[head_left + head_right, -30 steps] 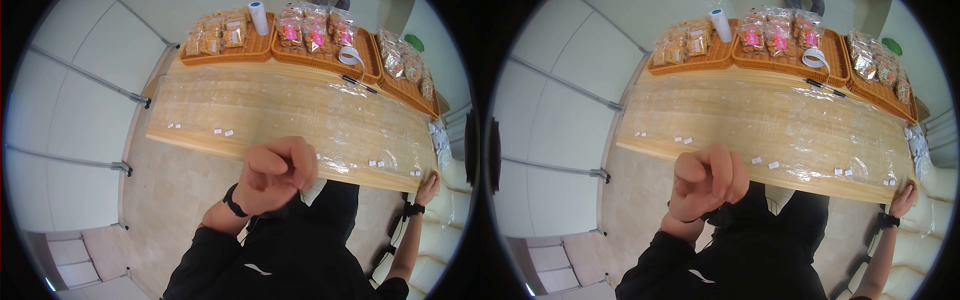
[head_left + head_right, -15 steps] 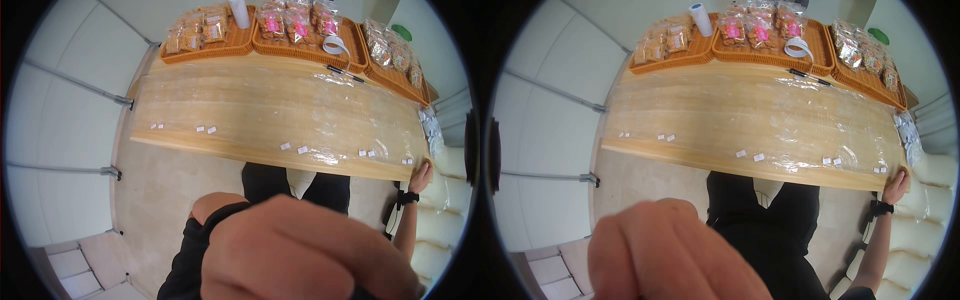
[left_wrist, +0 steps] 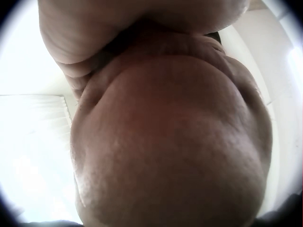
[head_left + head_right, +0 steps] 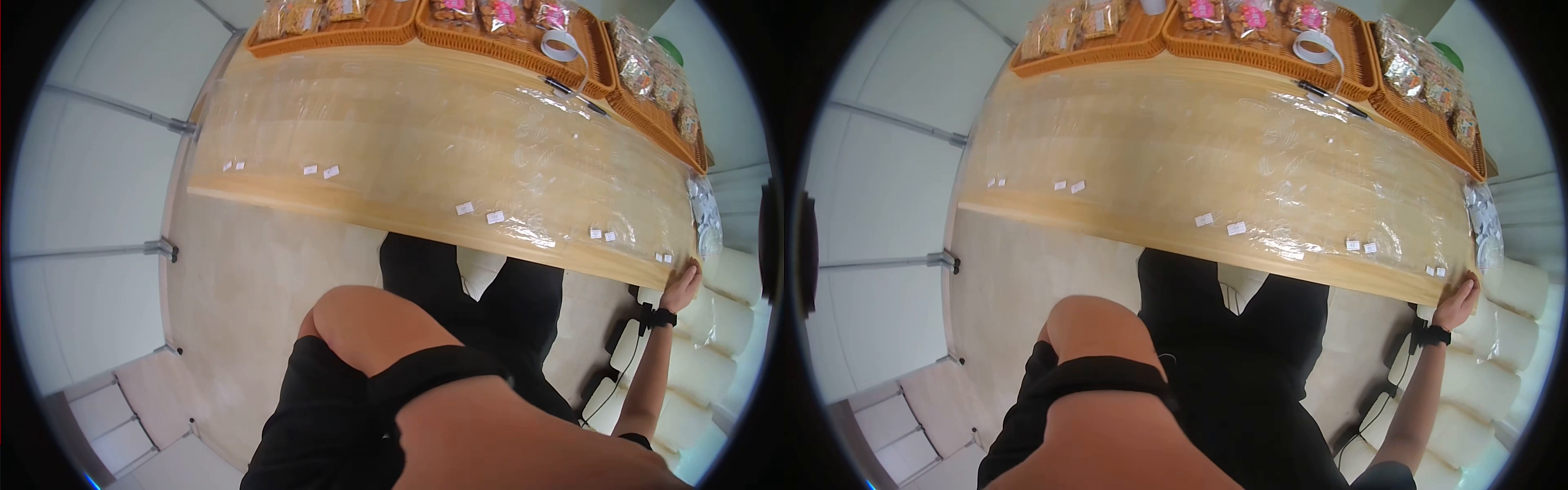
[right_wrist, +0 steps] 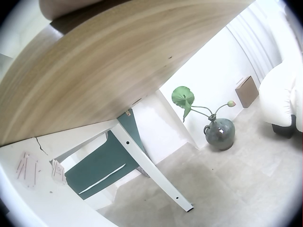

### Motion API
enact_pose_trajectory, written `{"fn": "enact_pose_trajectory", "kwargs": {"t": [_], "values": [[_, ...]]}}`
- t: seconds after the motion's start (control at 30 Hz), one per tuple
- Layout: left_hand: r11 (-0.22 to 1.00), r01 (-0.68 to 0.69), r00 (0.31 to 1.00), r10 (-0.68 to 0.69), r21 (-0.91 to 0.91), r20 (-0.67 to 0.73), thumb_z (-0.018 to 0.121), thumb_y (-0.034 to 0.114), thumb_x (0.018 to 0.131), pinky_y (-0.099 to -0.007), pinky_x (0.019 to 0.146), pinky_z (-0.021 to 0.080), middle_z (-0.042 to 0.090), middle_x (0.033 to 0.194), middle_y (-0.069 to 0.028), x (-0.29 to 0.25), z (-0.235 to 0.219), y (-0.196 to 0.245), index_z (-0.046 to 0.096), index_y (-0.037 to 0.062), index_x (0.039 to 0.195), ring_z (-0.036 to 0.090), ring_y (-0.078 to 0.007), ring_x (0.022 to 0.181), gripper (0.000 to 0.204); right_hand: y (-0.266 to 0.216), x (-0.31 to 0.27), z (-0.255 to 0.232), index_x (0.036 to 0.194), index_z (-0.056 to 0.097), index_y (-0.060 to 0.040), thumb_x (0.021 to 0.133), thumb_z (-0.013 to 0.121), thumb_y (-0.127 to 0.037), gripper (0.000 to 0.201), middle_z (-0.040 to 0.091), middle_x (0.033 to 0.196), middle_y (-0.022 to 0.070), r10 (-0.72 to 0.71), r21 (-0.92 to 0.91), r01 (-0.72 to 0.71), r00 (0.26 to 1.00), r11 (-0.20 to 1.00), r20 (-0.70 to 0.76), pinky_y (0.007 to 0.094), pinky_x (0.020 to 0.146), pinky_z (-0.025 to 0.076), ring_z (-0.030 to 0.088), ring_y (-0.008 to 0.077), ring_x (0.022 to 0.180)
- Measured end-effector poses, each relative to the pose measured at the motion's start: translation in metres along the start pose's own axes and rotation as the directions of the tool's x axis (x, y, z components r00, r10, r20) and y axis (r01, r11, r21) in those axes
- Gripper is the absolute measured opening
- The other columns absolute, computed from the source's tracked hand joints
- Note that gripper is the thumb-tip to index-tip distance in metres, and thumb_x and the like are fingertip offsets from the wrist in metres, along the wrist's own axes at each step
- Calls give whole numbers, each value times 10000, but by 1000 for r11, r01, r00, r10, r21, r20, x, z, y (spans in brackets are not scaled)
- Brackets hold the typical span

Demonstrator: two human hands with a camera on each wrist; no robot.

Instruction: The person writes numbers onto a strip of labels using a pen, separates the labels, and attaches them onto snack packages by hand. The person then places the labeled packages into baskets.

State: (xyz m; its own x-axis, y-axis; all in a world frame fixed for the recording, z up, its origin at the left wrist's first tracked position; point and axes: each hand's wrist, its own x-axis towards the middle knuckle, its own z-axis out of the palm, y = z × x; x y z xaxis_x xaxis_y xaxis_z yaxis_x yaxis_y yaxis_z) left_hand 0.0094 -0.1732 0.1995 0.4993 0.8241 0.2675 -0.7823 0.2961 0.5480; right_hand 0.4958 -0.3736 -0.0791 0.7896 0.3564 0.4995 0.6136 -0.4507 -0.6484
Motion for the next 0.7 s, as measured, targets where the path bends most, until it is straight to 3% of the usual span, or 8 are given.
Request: {"fn": "enact_pose_trajectory", "kwargs": {"t": [0.13,0.27,0.3,0.33,0.4,0.47,0.53,0.7], "values": [[996,30,994,-22,80,-103,620,145,967,-447,790,550,700,1003,-204,0,13,-15,602,91,1177,693,-295,892,218,7,3,-1,1269,591,17,1076,430,-316,417,638,1243,131,12,22,-13,1000,1000,17,351,1029,431,595,238,1164],[984,114,976,-86,134,-199,621,153,970,-442,806,548,702,1013,-198,8,10,-4,610,86,1182,690,-292,901,222,3,1,-1,1309,548,-10,1072,441,-360,436,606,1292,95,191,246,-202,979,948,68,357,965,476,566,220,1205],[981,139,973,-110,134,-204,621,155,971,-441,810,548,702,1015,-197,10,12,2,612,85,1183,689,-291,903,224,8,3,-3,1328,531,-36,1067,458,-373,433,591,1313,81,178,217,-193,980,957,88,355,931,493,552,208,1222],[978,165,970,-137,129,-202,621,157,972,-439,815,548,703,1018,-196,14,6,4,614,84,1185,688,-290,906,225,16,4,0,1332,534,-56,1063,466,-367,417,594,1309,82,235,328,-248,969,912,81,349,923,496,551,202,1226],[970,219,963,-198,107,-184,621,161,973,-437,823,547,704,1023,-193,22,0,15,619,82,1187,687,-289,910,228,47,7,-3,1313,551,-68,1060,464,-360,395,605,1281,78,-81,-30,83,995,996,61,345,914,498,565,198,1191],[958,271,953,-254,90,-164,622,164,974,-435,831,546,705,1027,-190,17,5,17,623,80,1190,685,-287,914,231,6,-1,0,1282,575,-39,1060,467,-321,374,617,1278,94,127,88,-129,992,988,29,362,957,494,597,228,1172],[945,317,942,-303,80,-148,622,168,976,-432,839,545,706,1032,-187,27,4,18,627,77,1192,683,-285,919,235,2,-3,4,1253,589,-26,1062,464,-314,367,633,1235,94,170,169,-169,985,971,11,353,974,477,604,219,1148],[898,433,899,-424,81,-105,623,178,979,-426,860,543,709,1044,-180,43,10,13,637,72,1199,679,-281,930,244,-38,-11,7,1147,636,-12,1047,479,-269,318,670,1080,109,-10,26,12,997,1000,-71,338,935,464,616,207,1015]]}}
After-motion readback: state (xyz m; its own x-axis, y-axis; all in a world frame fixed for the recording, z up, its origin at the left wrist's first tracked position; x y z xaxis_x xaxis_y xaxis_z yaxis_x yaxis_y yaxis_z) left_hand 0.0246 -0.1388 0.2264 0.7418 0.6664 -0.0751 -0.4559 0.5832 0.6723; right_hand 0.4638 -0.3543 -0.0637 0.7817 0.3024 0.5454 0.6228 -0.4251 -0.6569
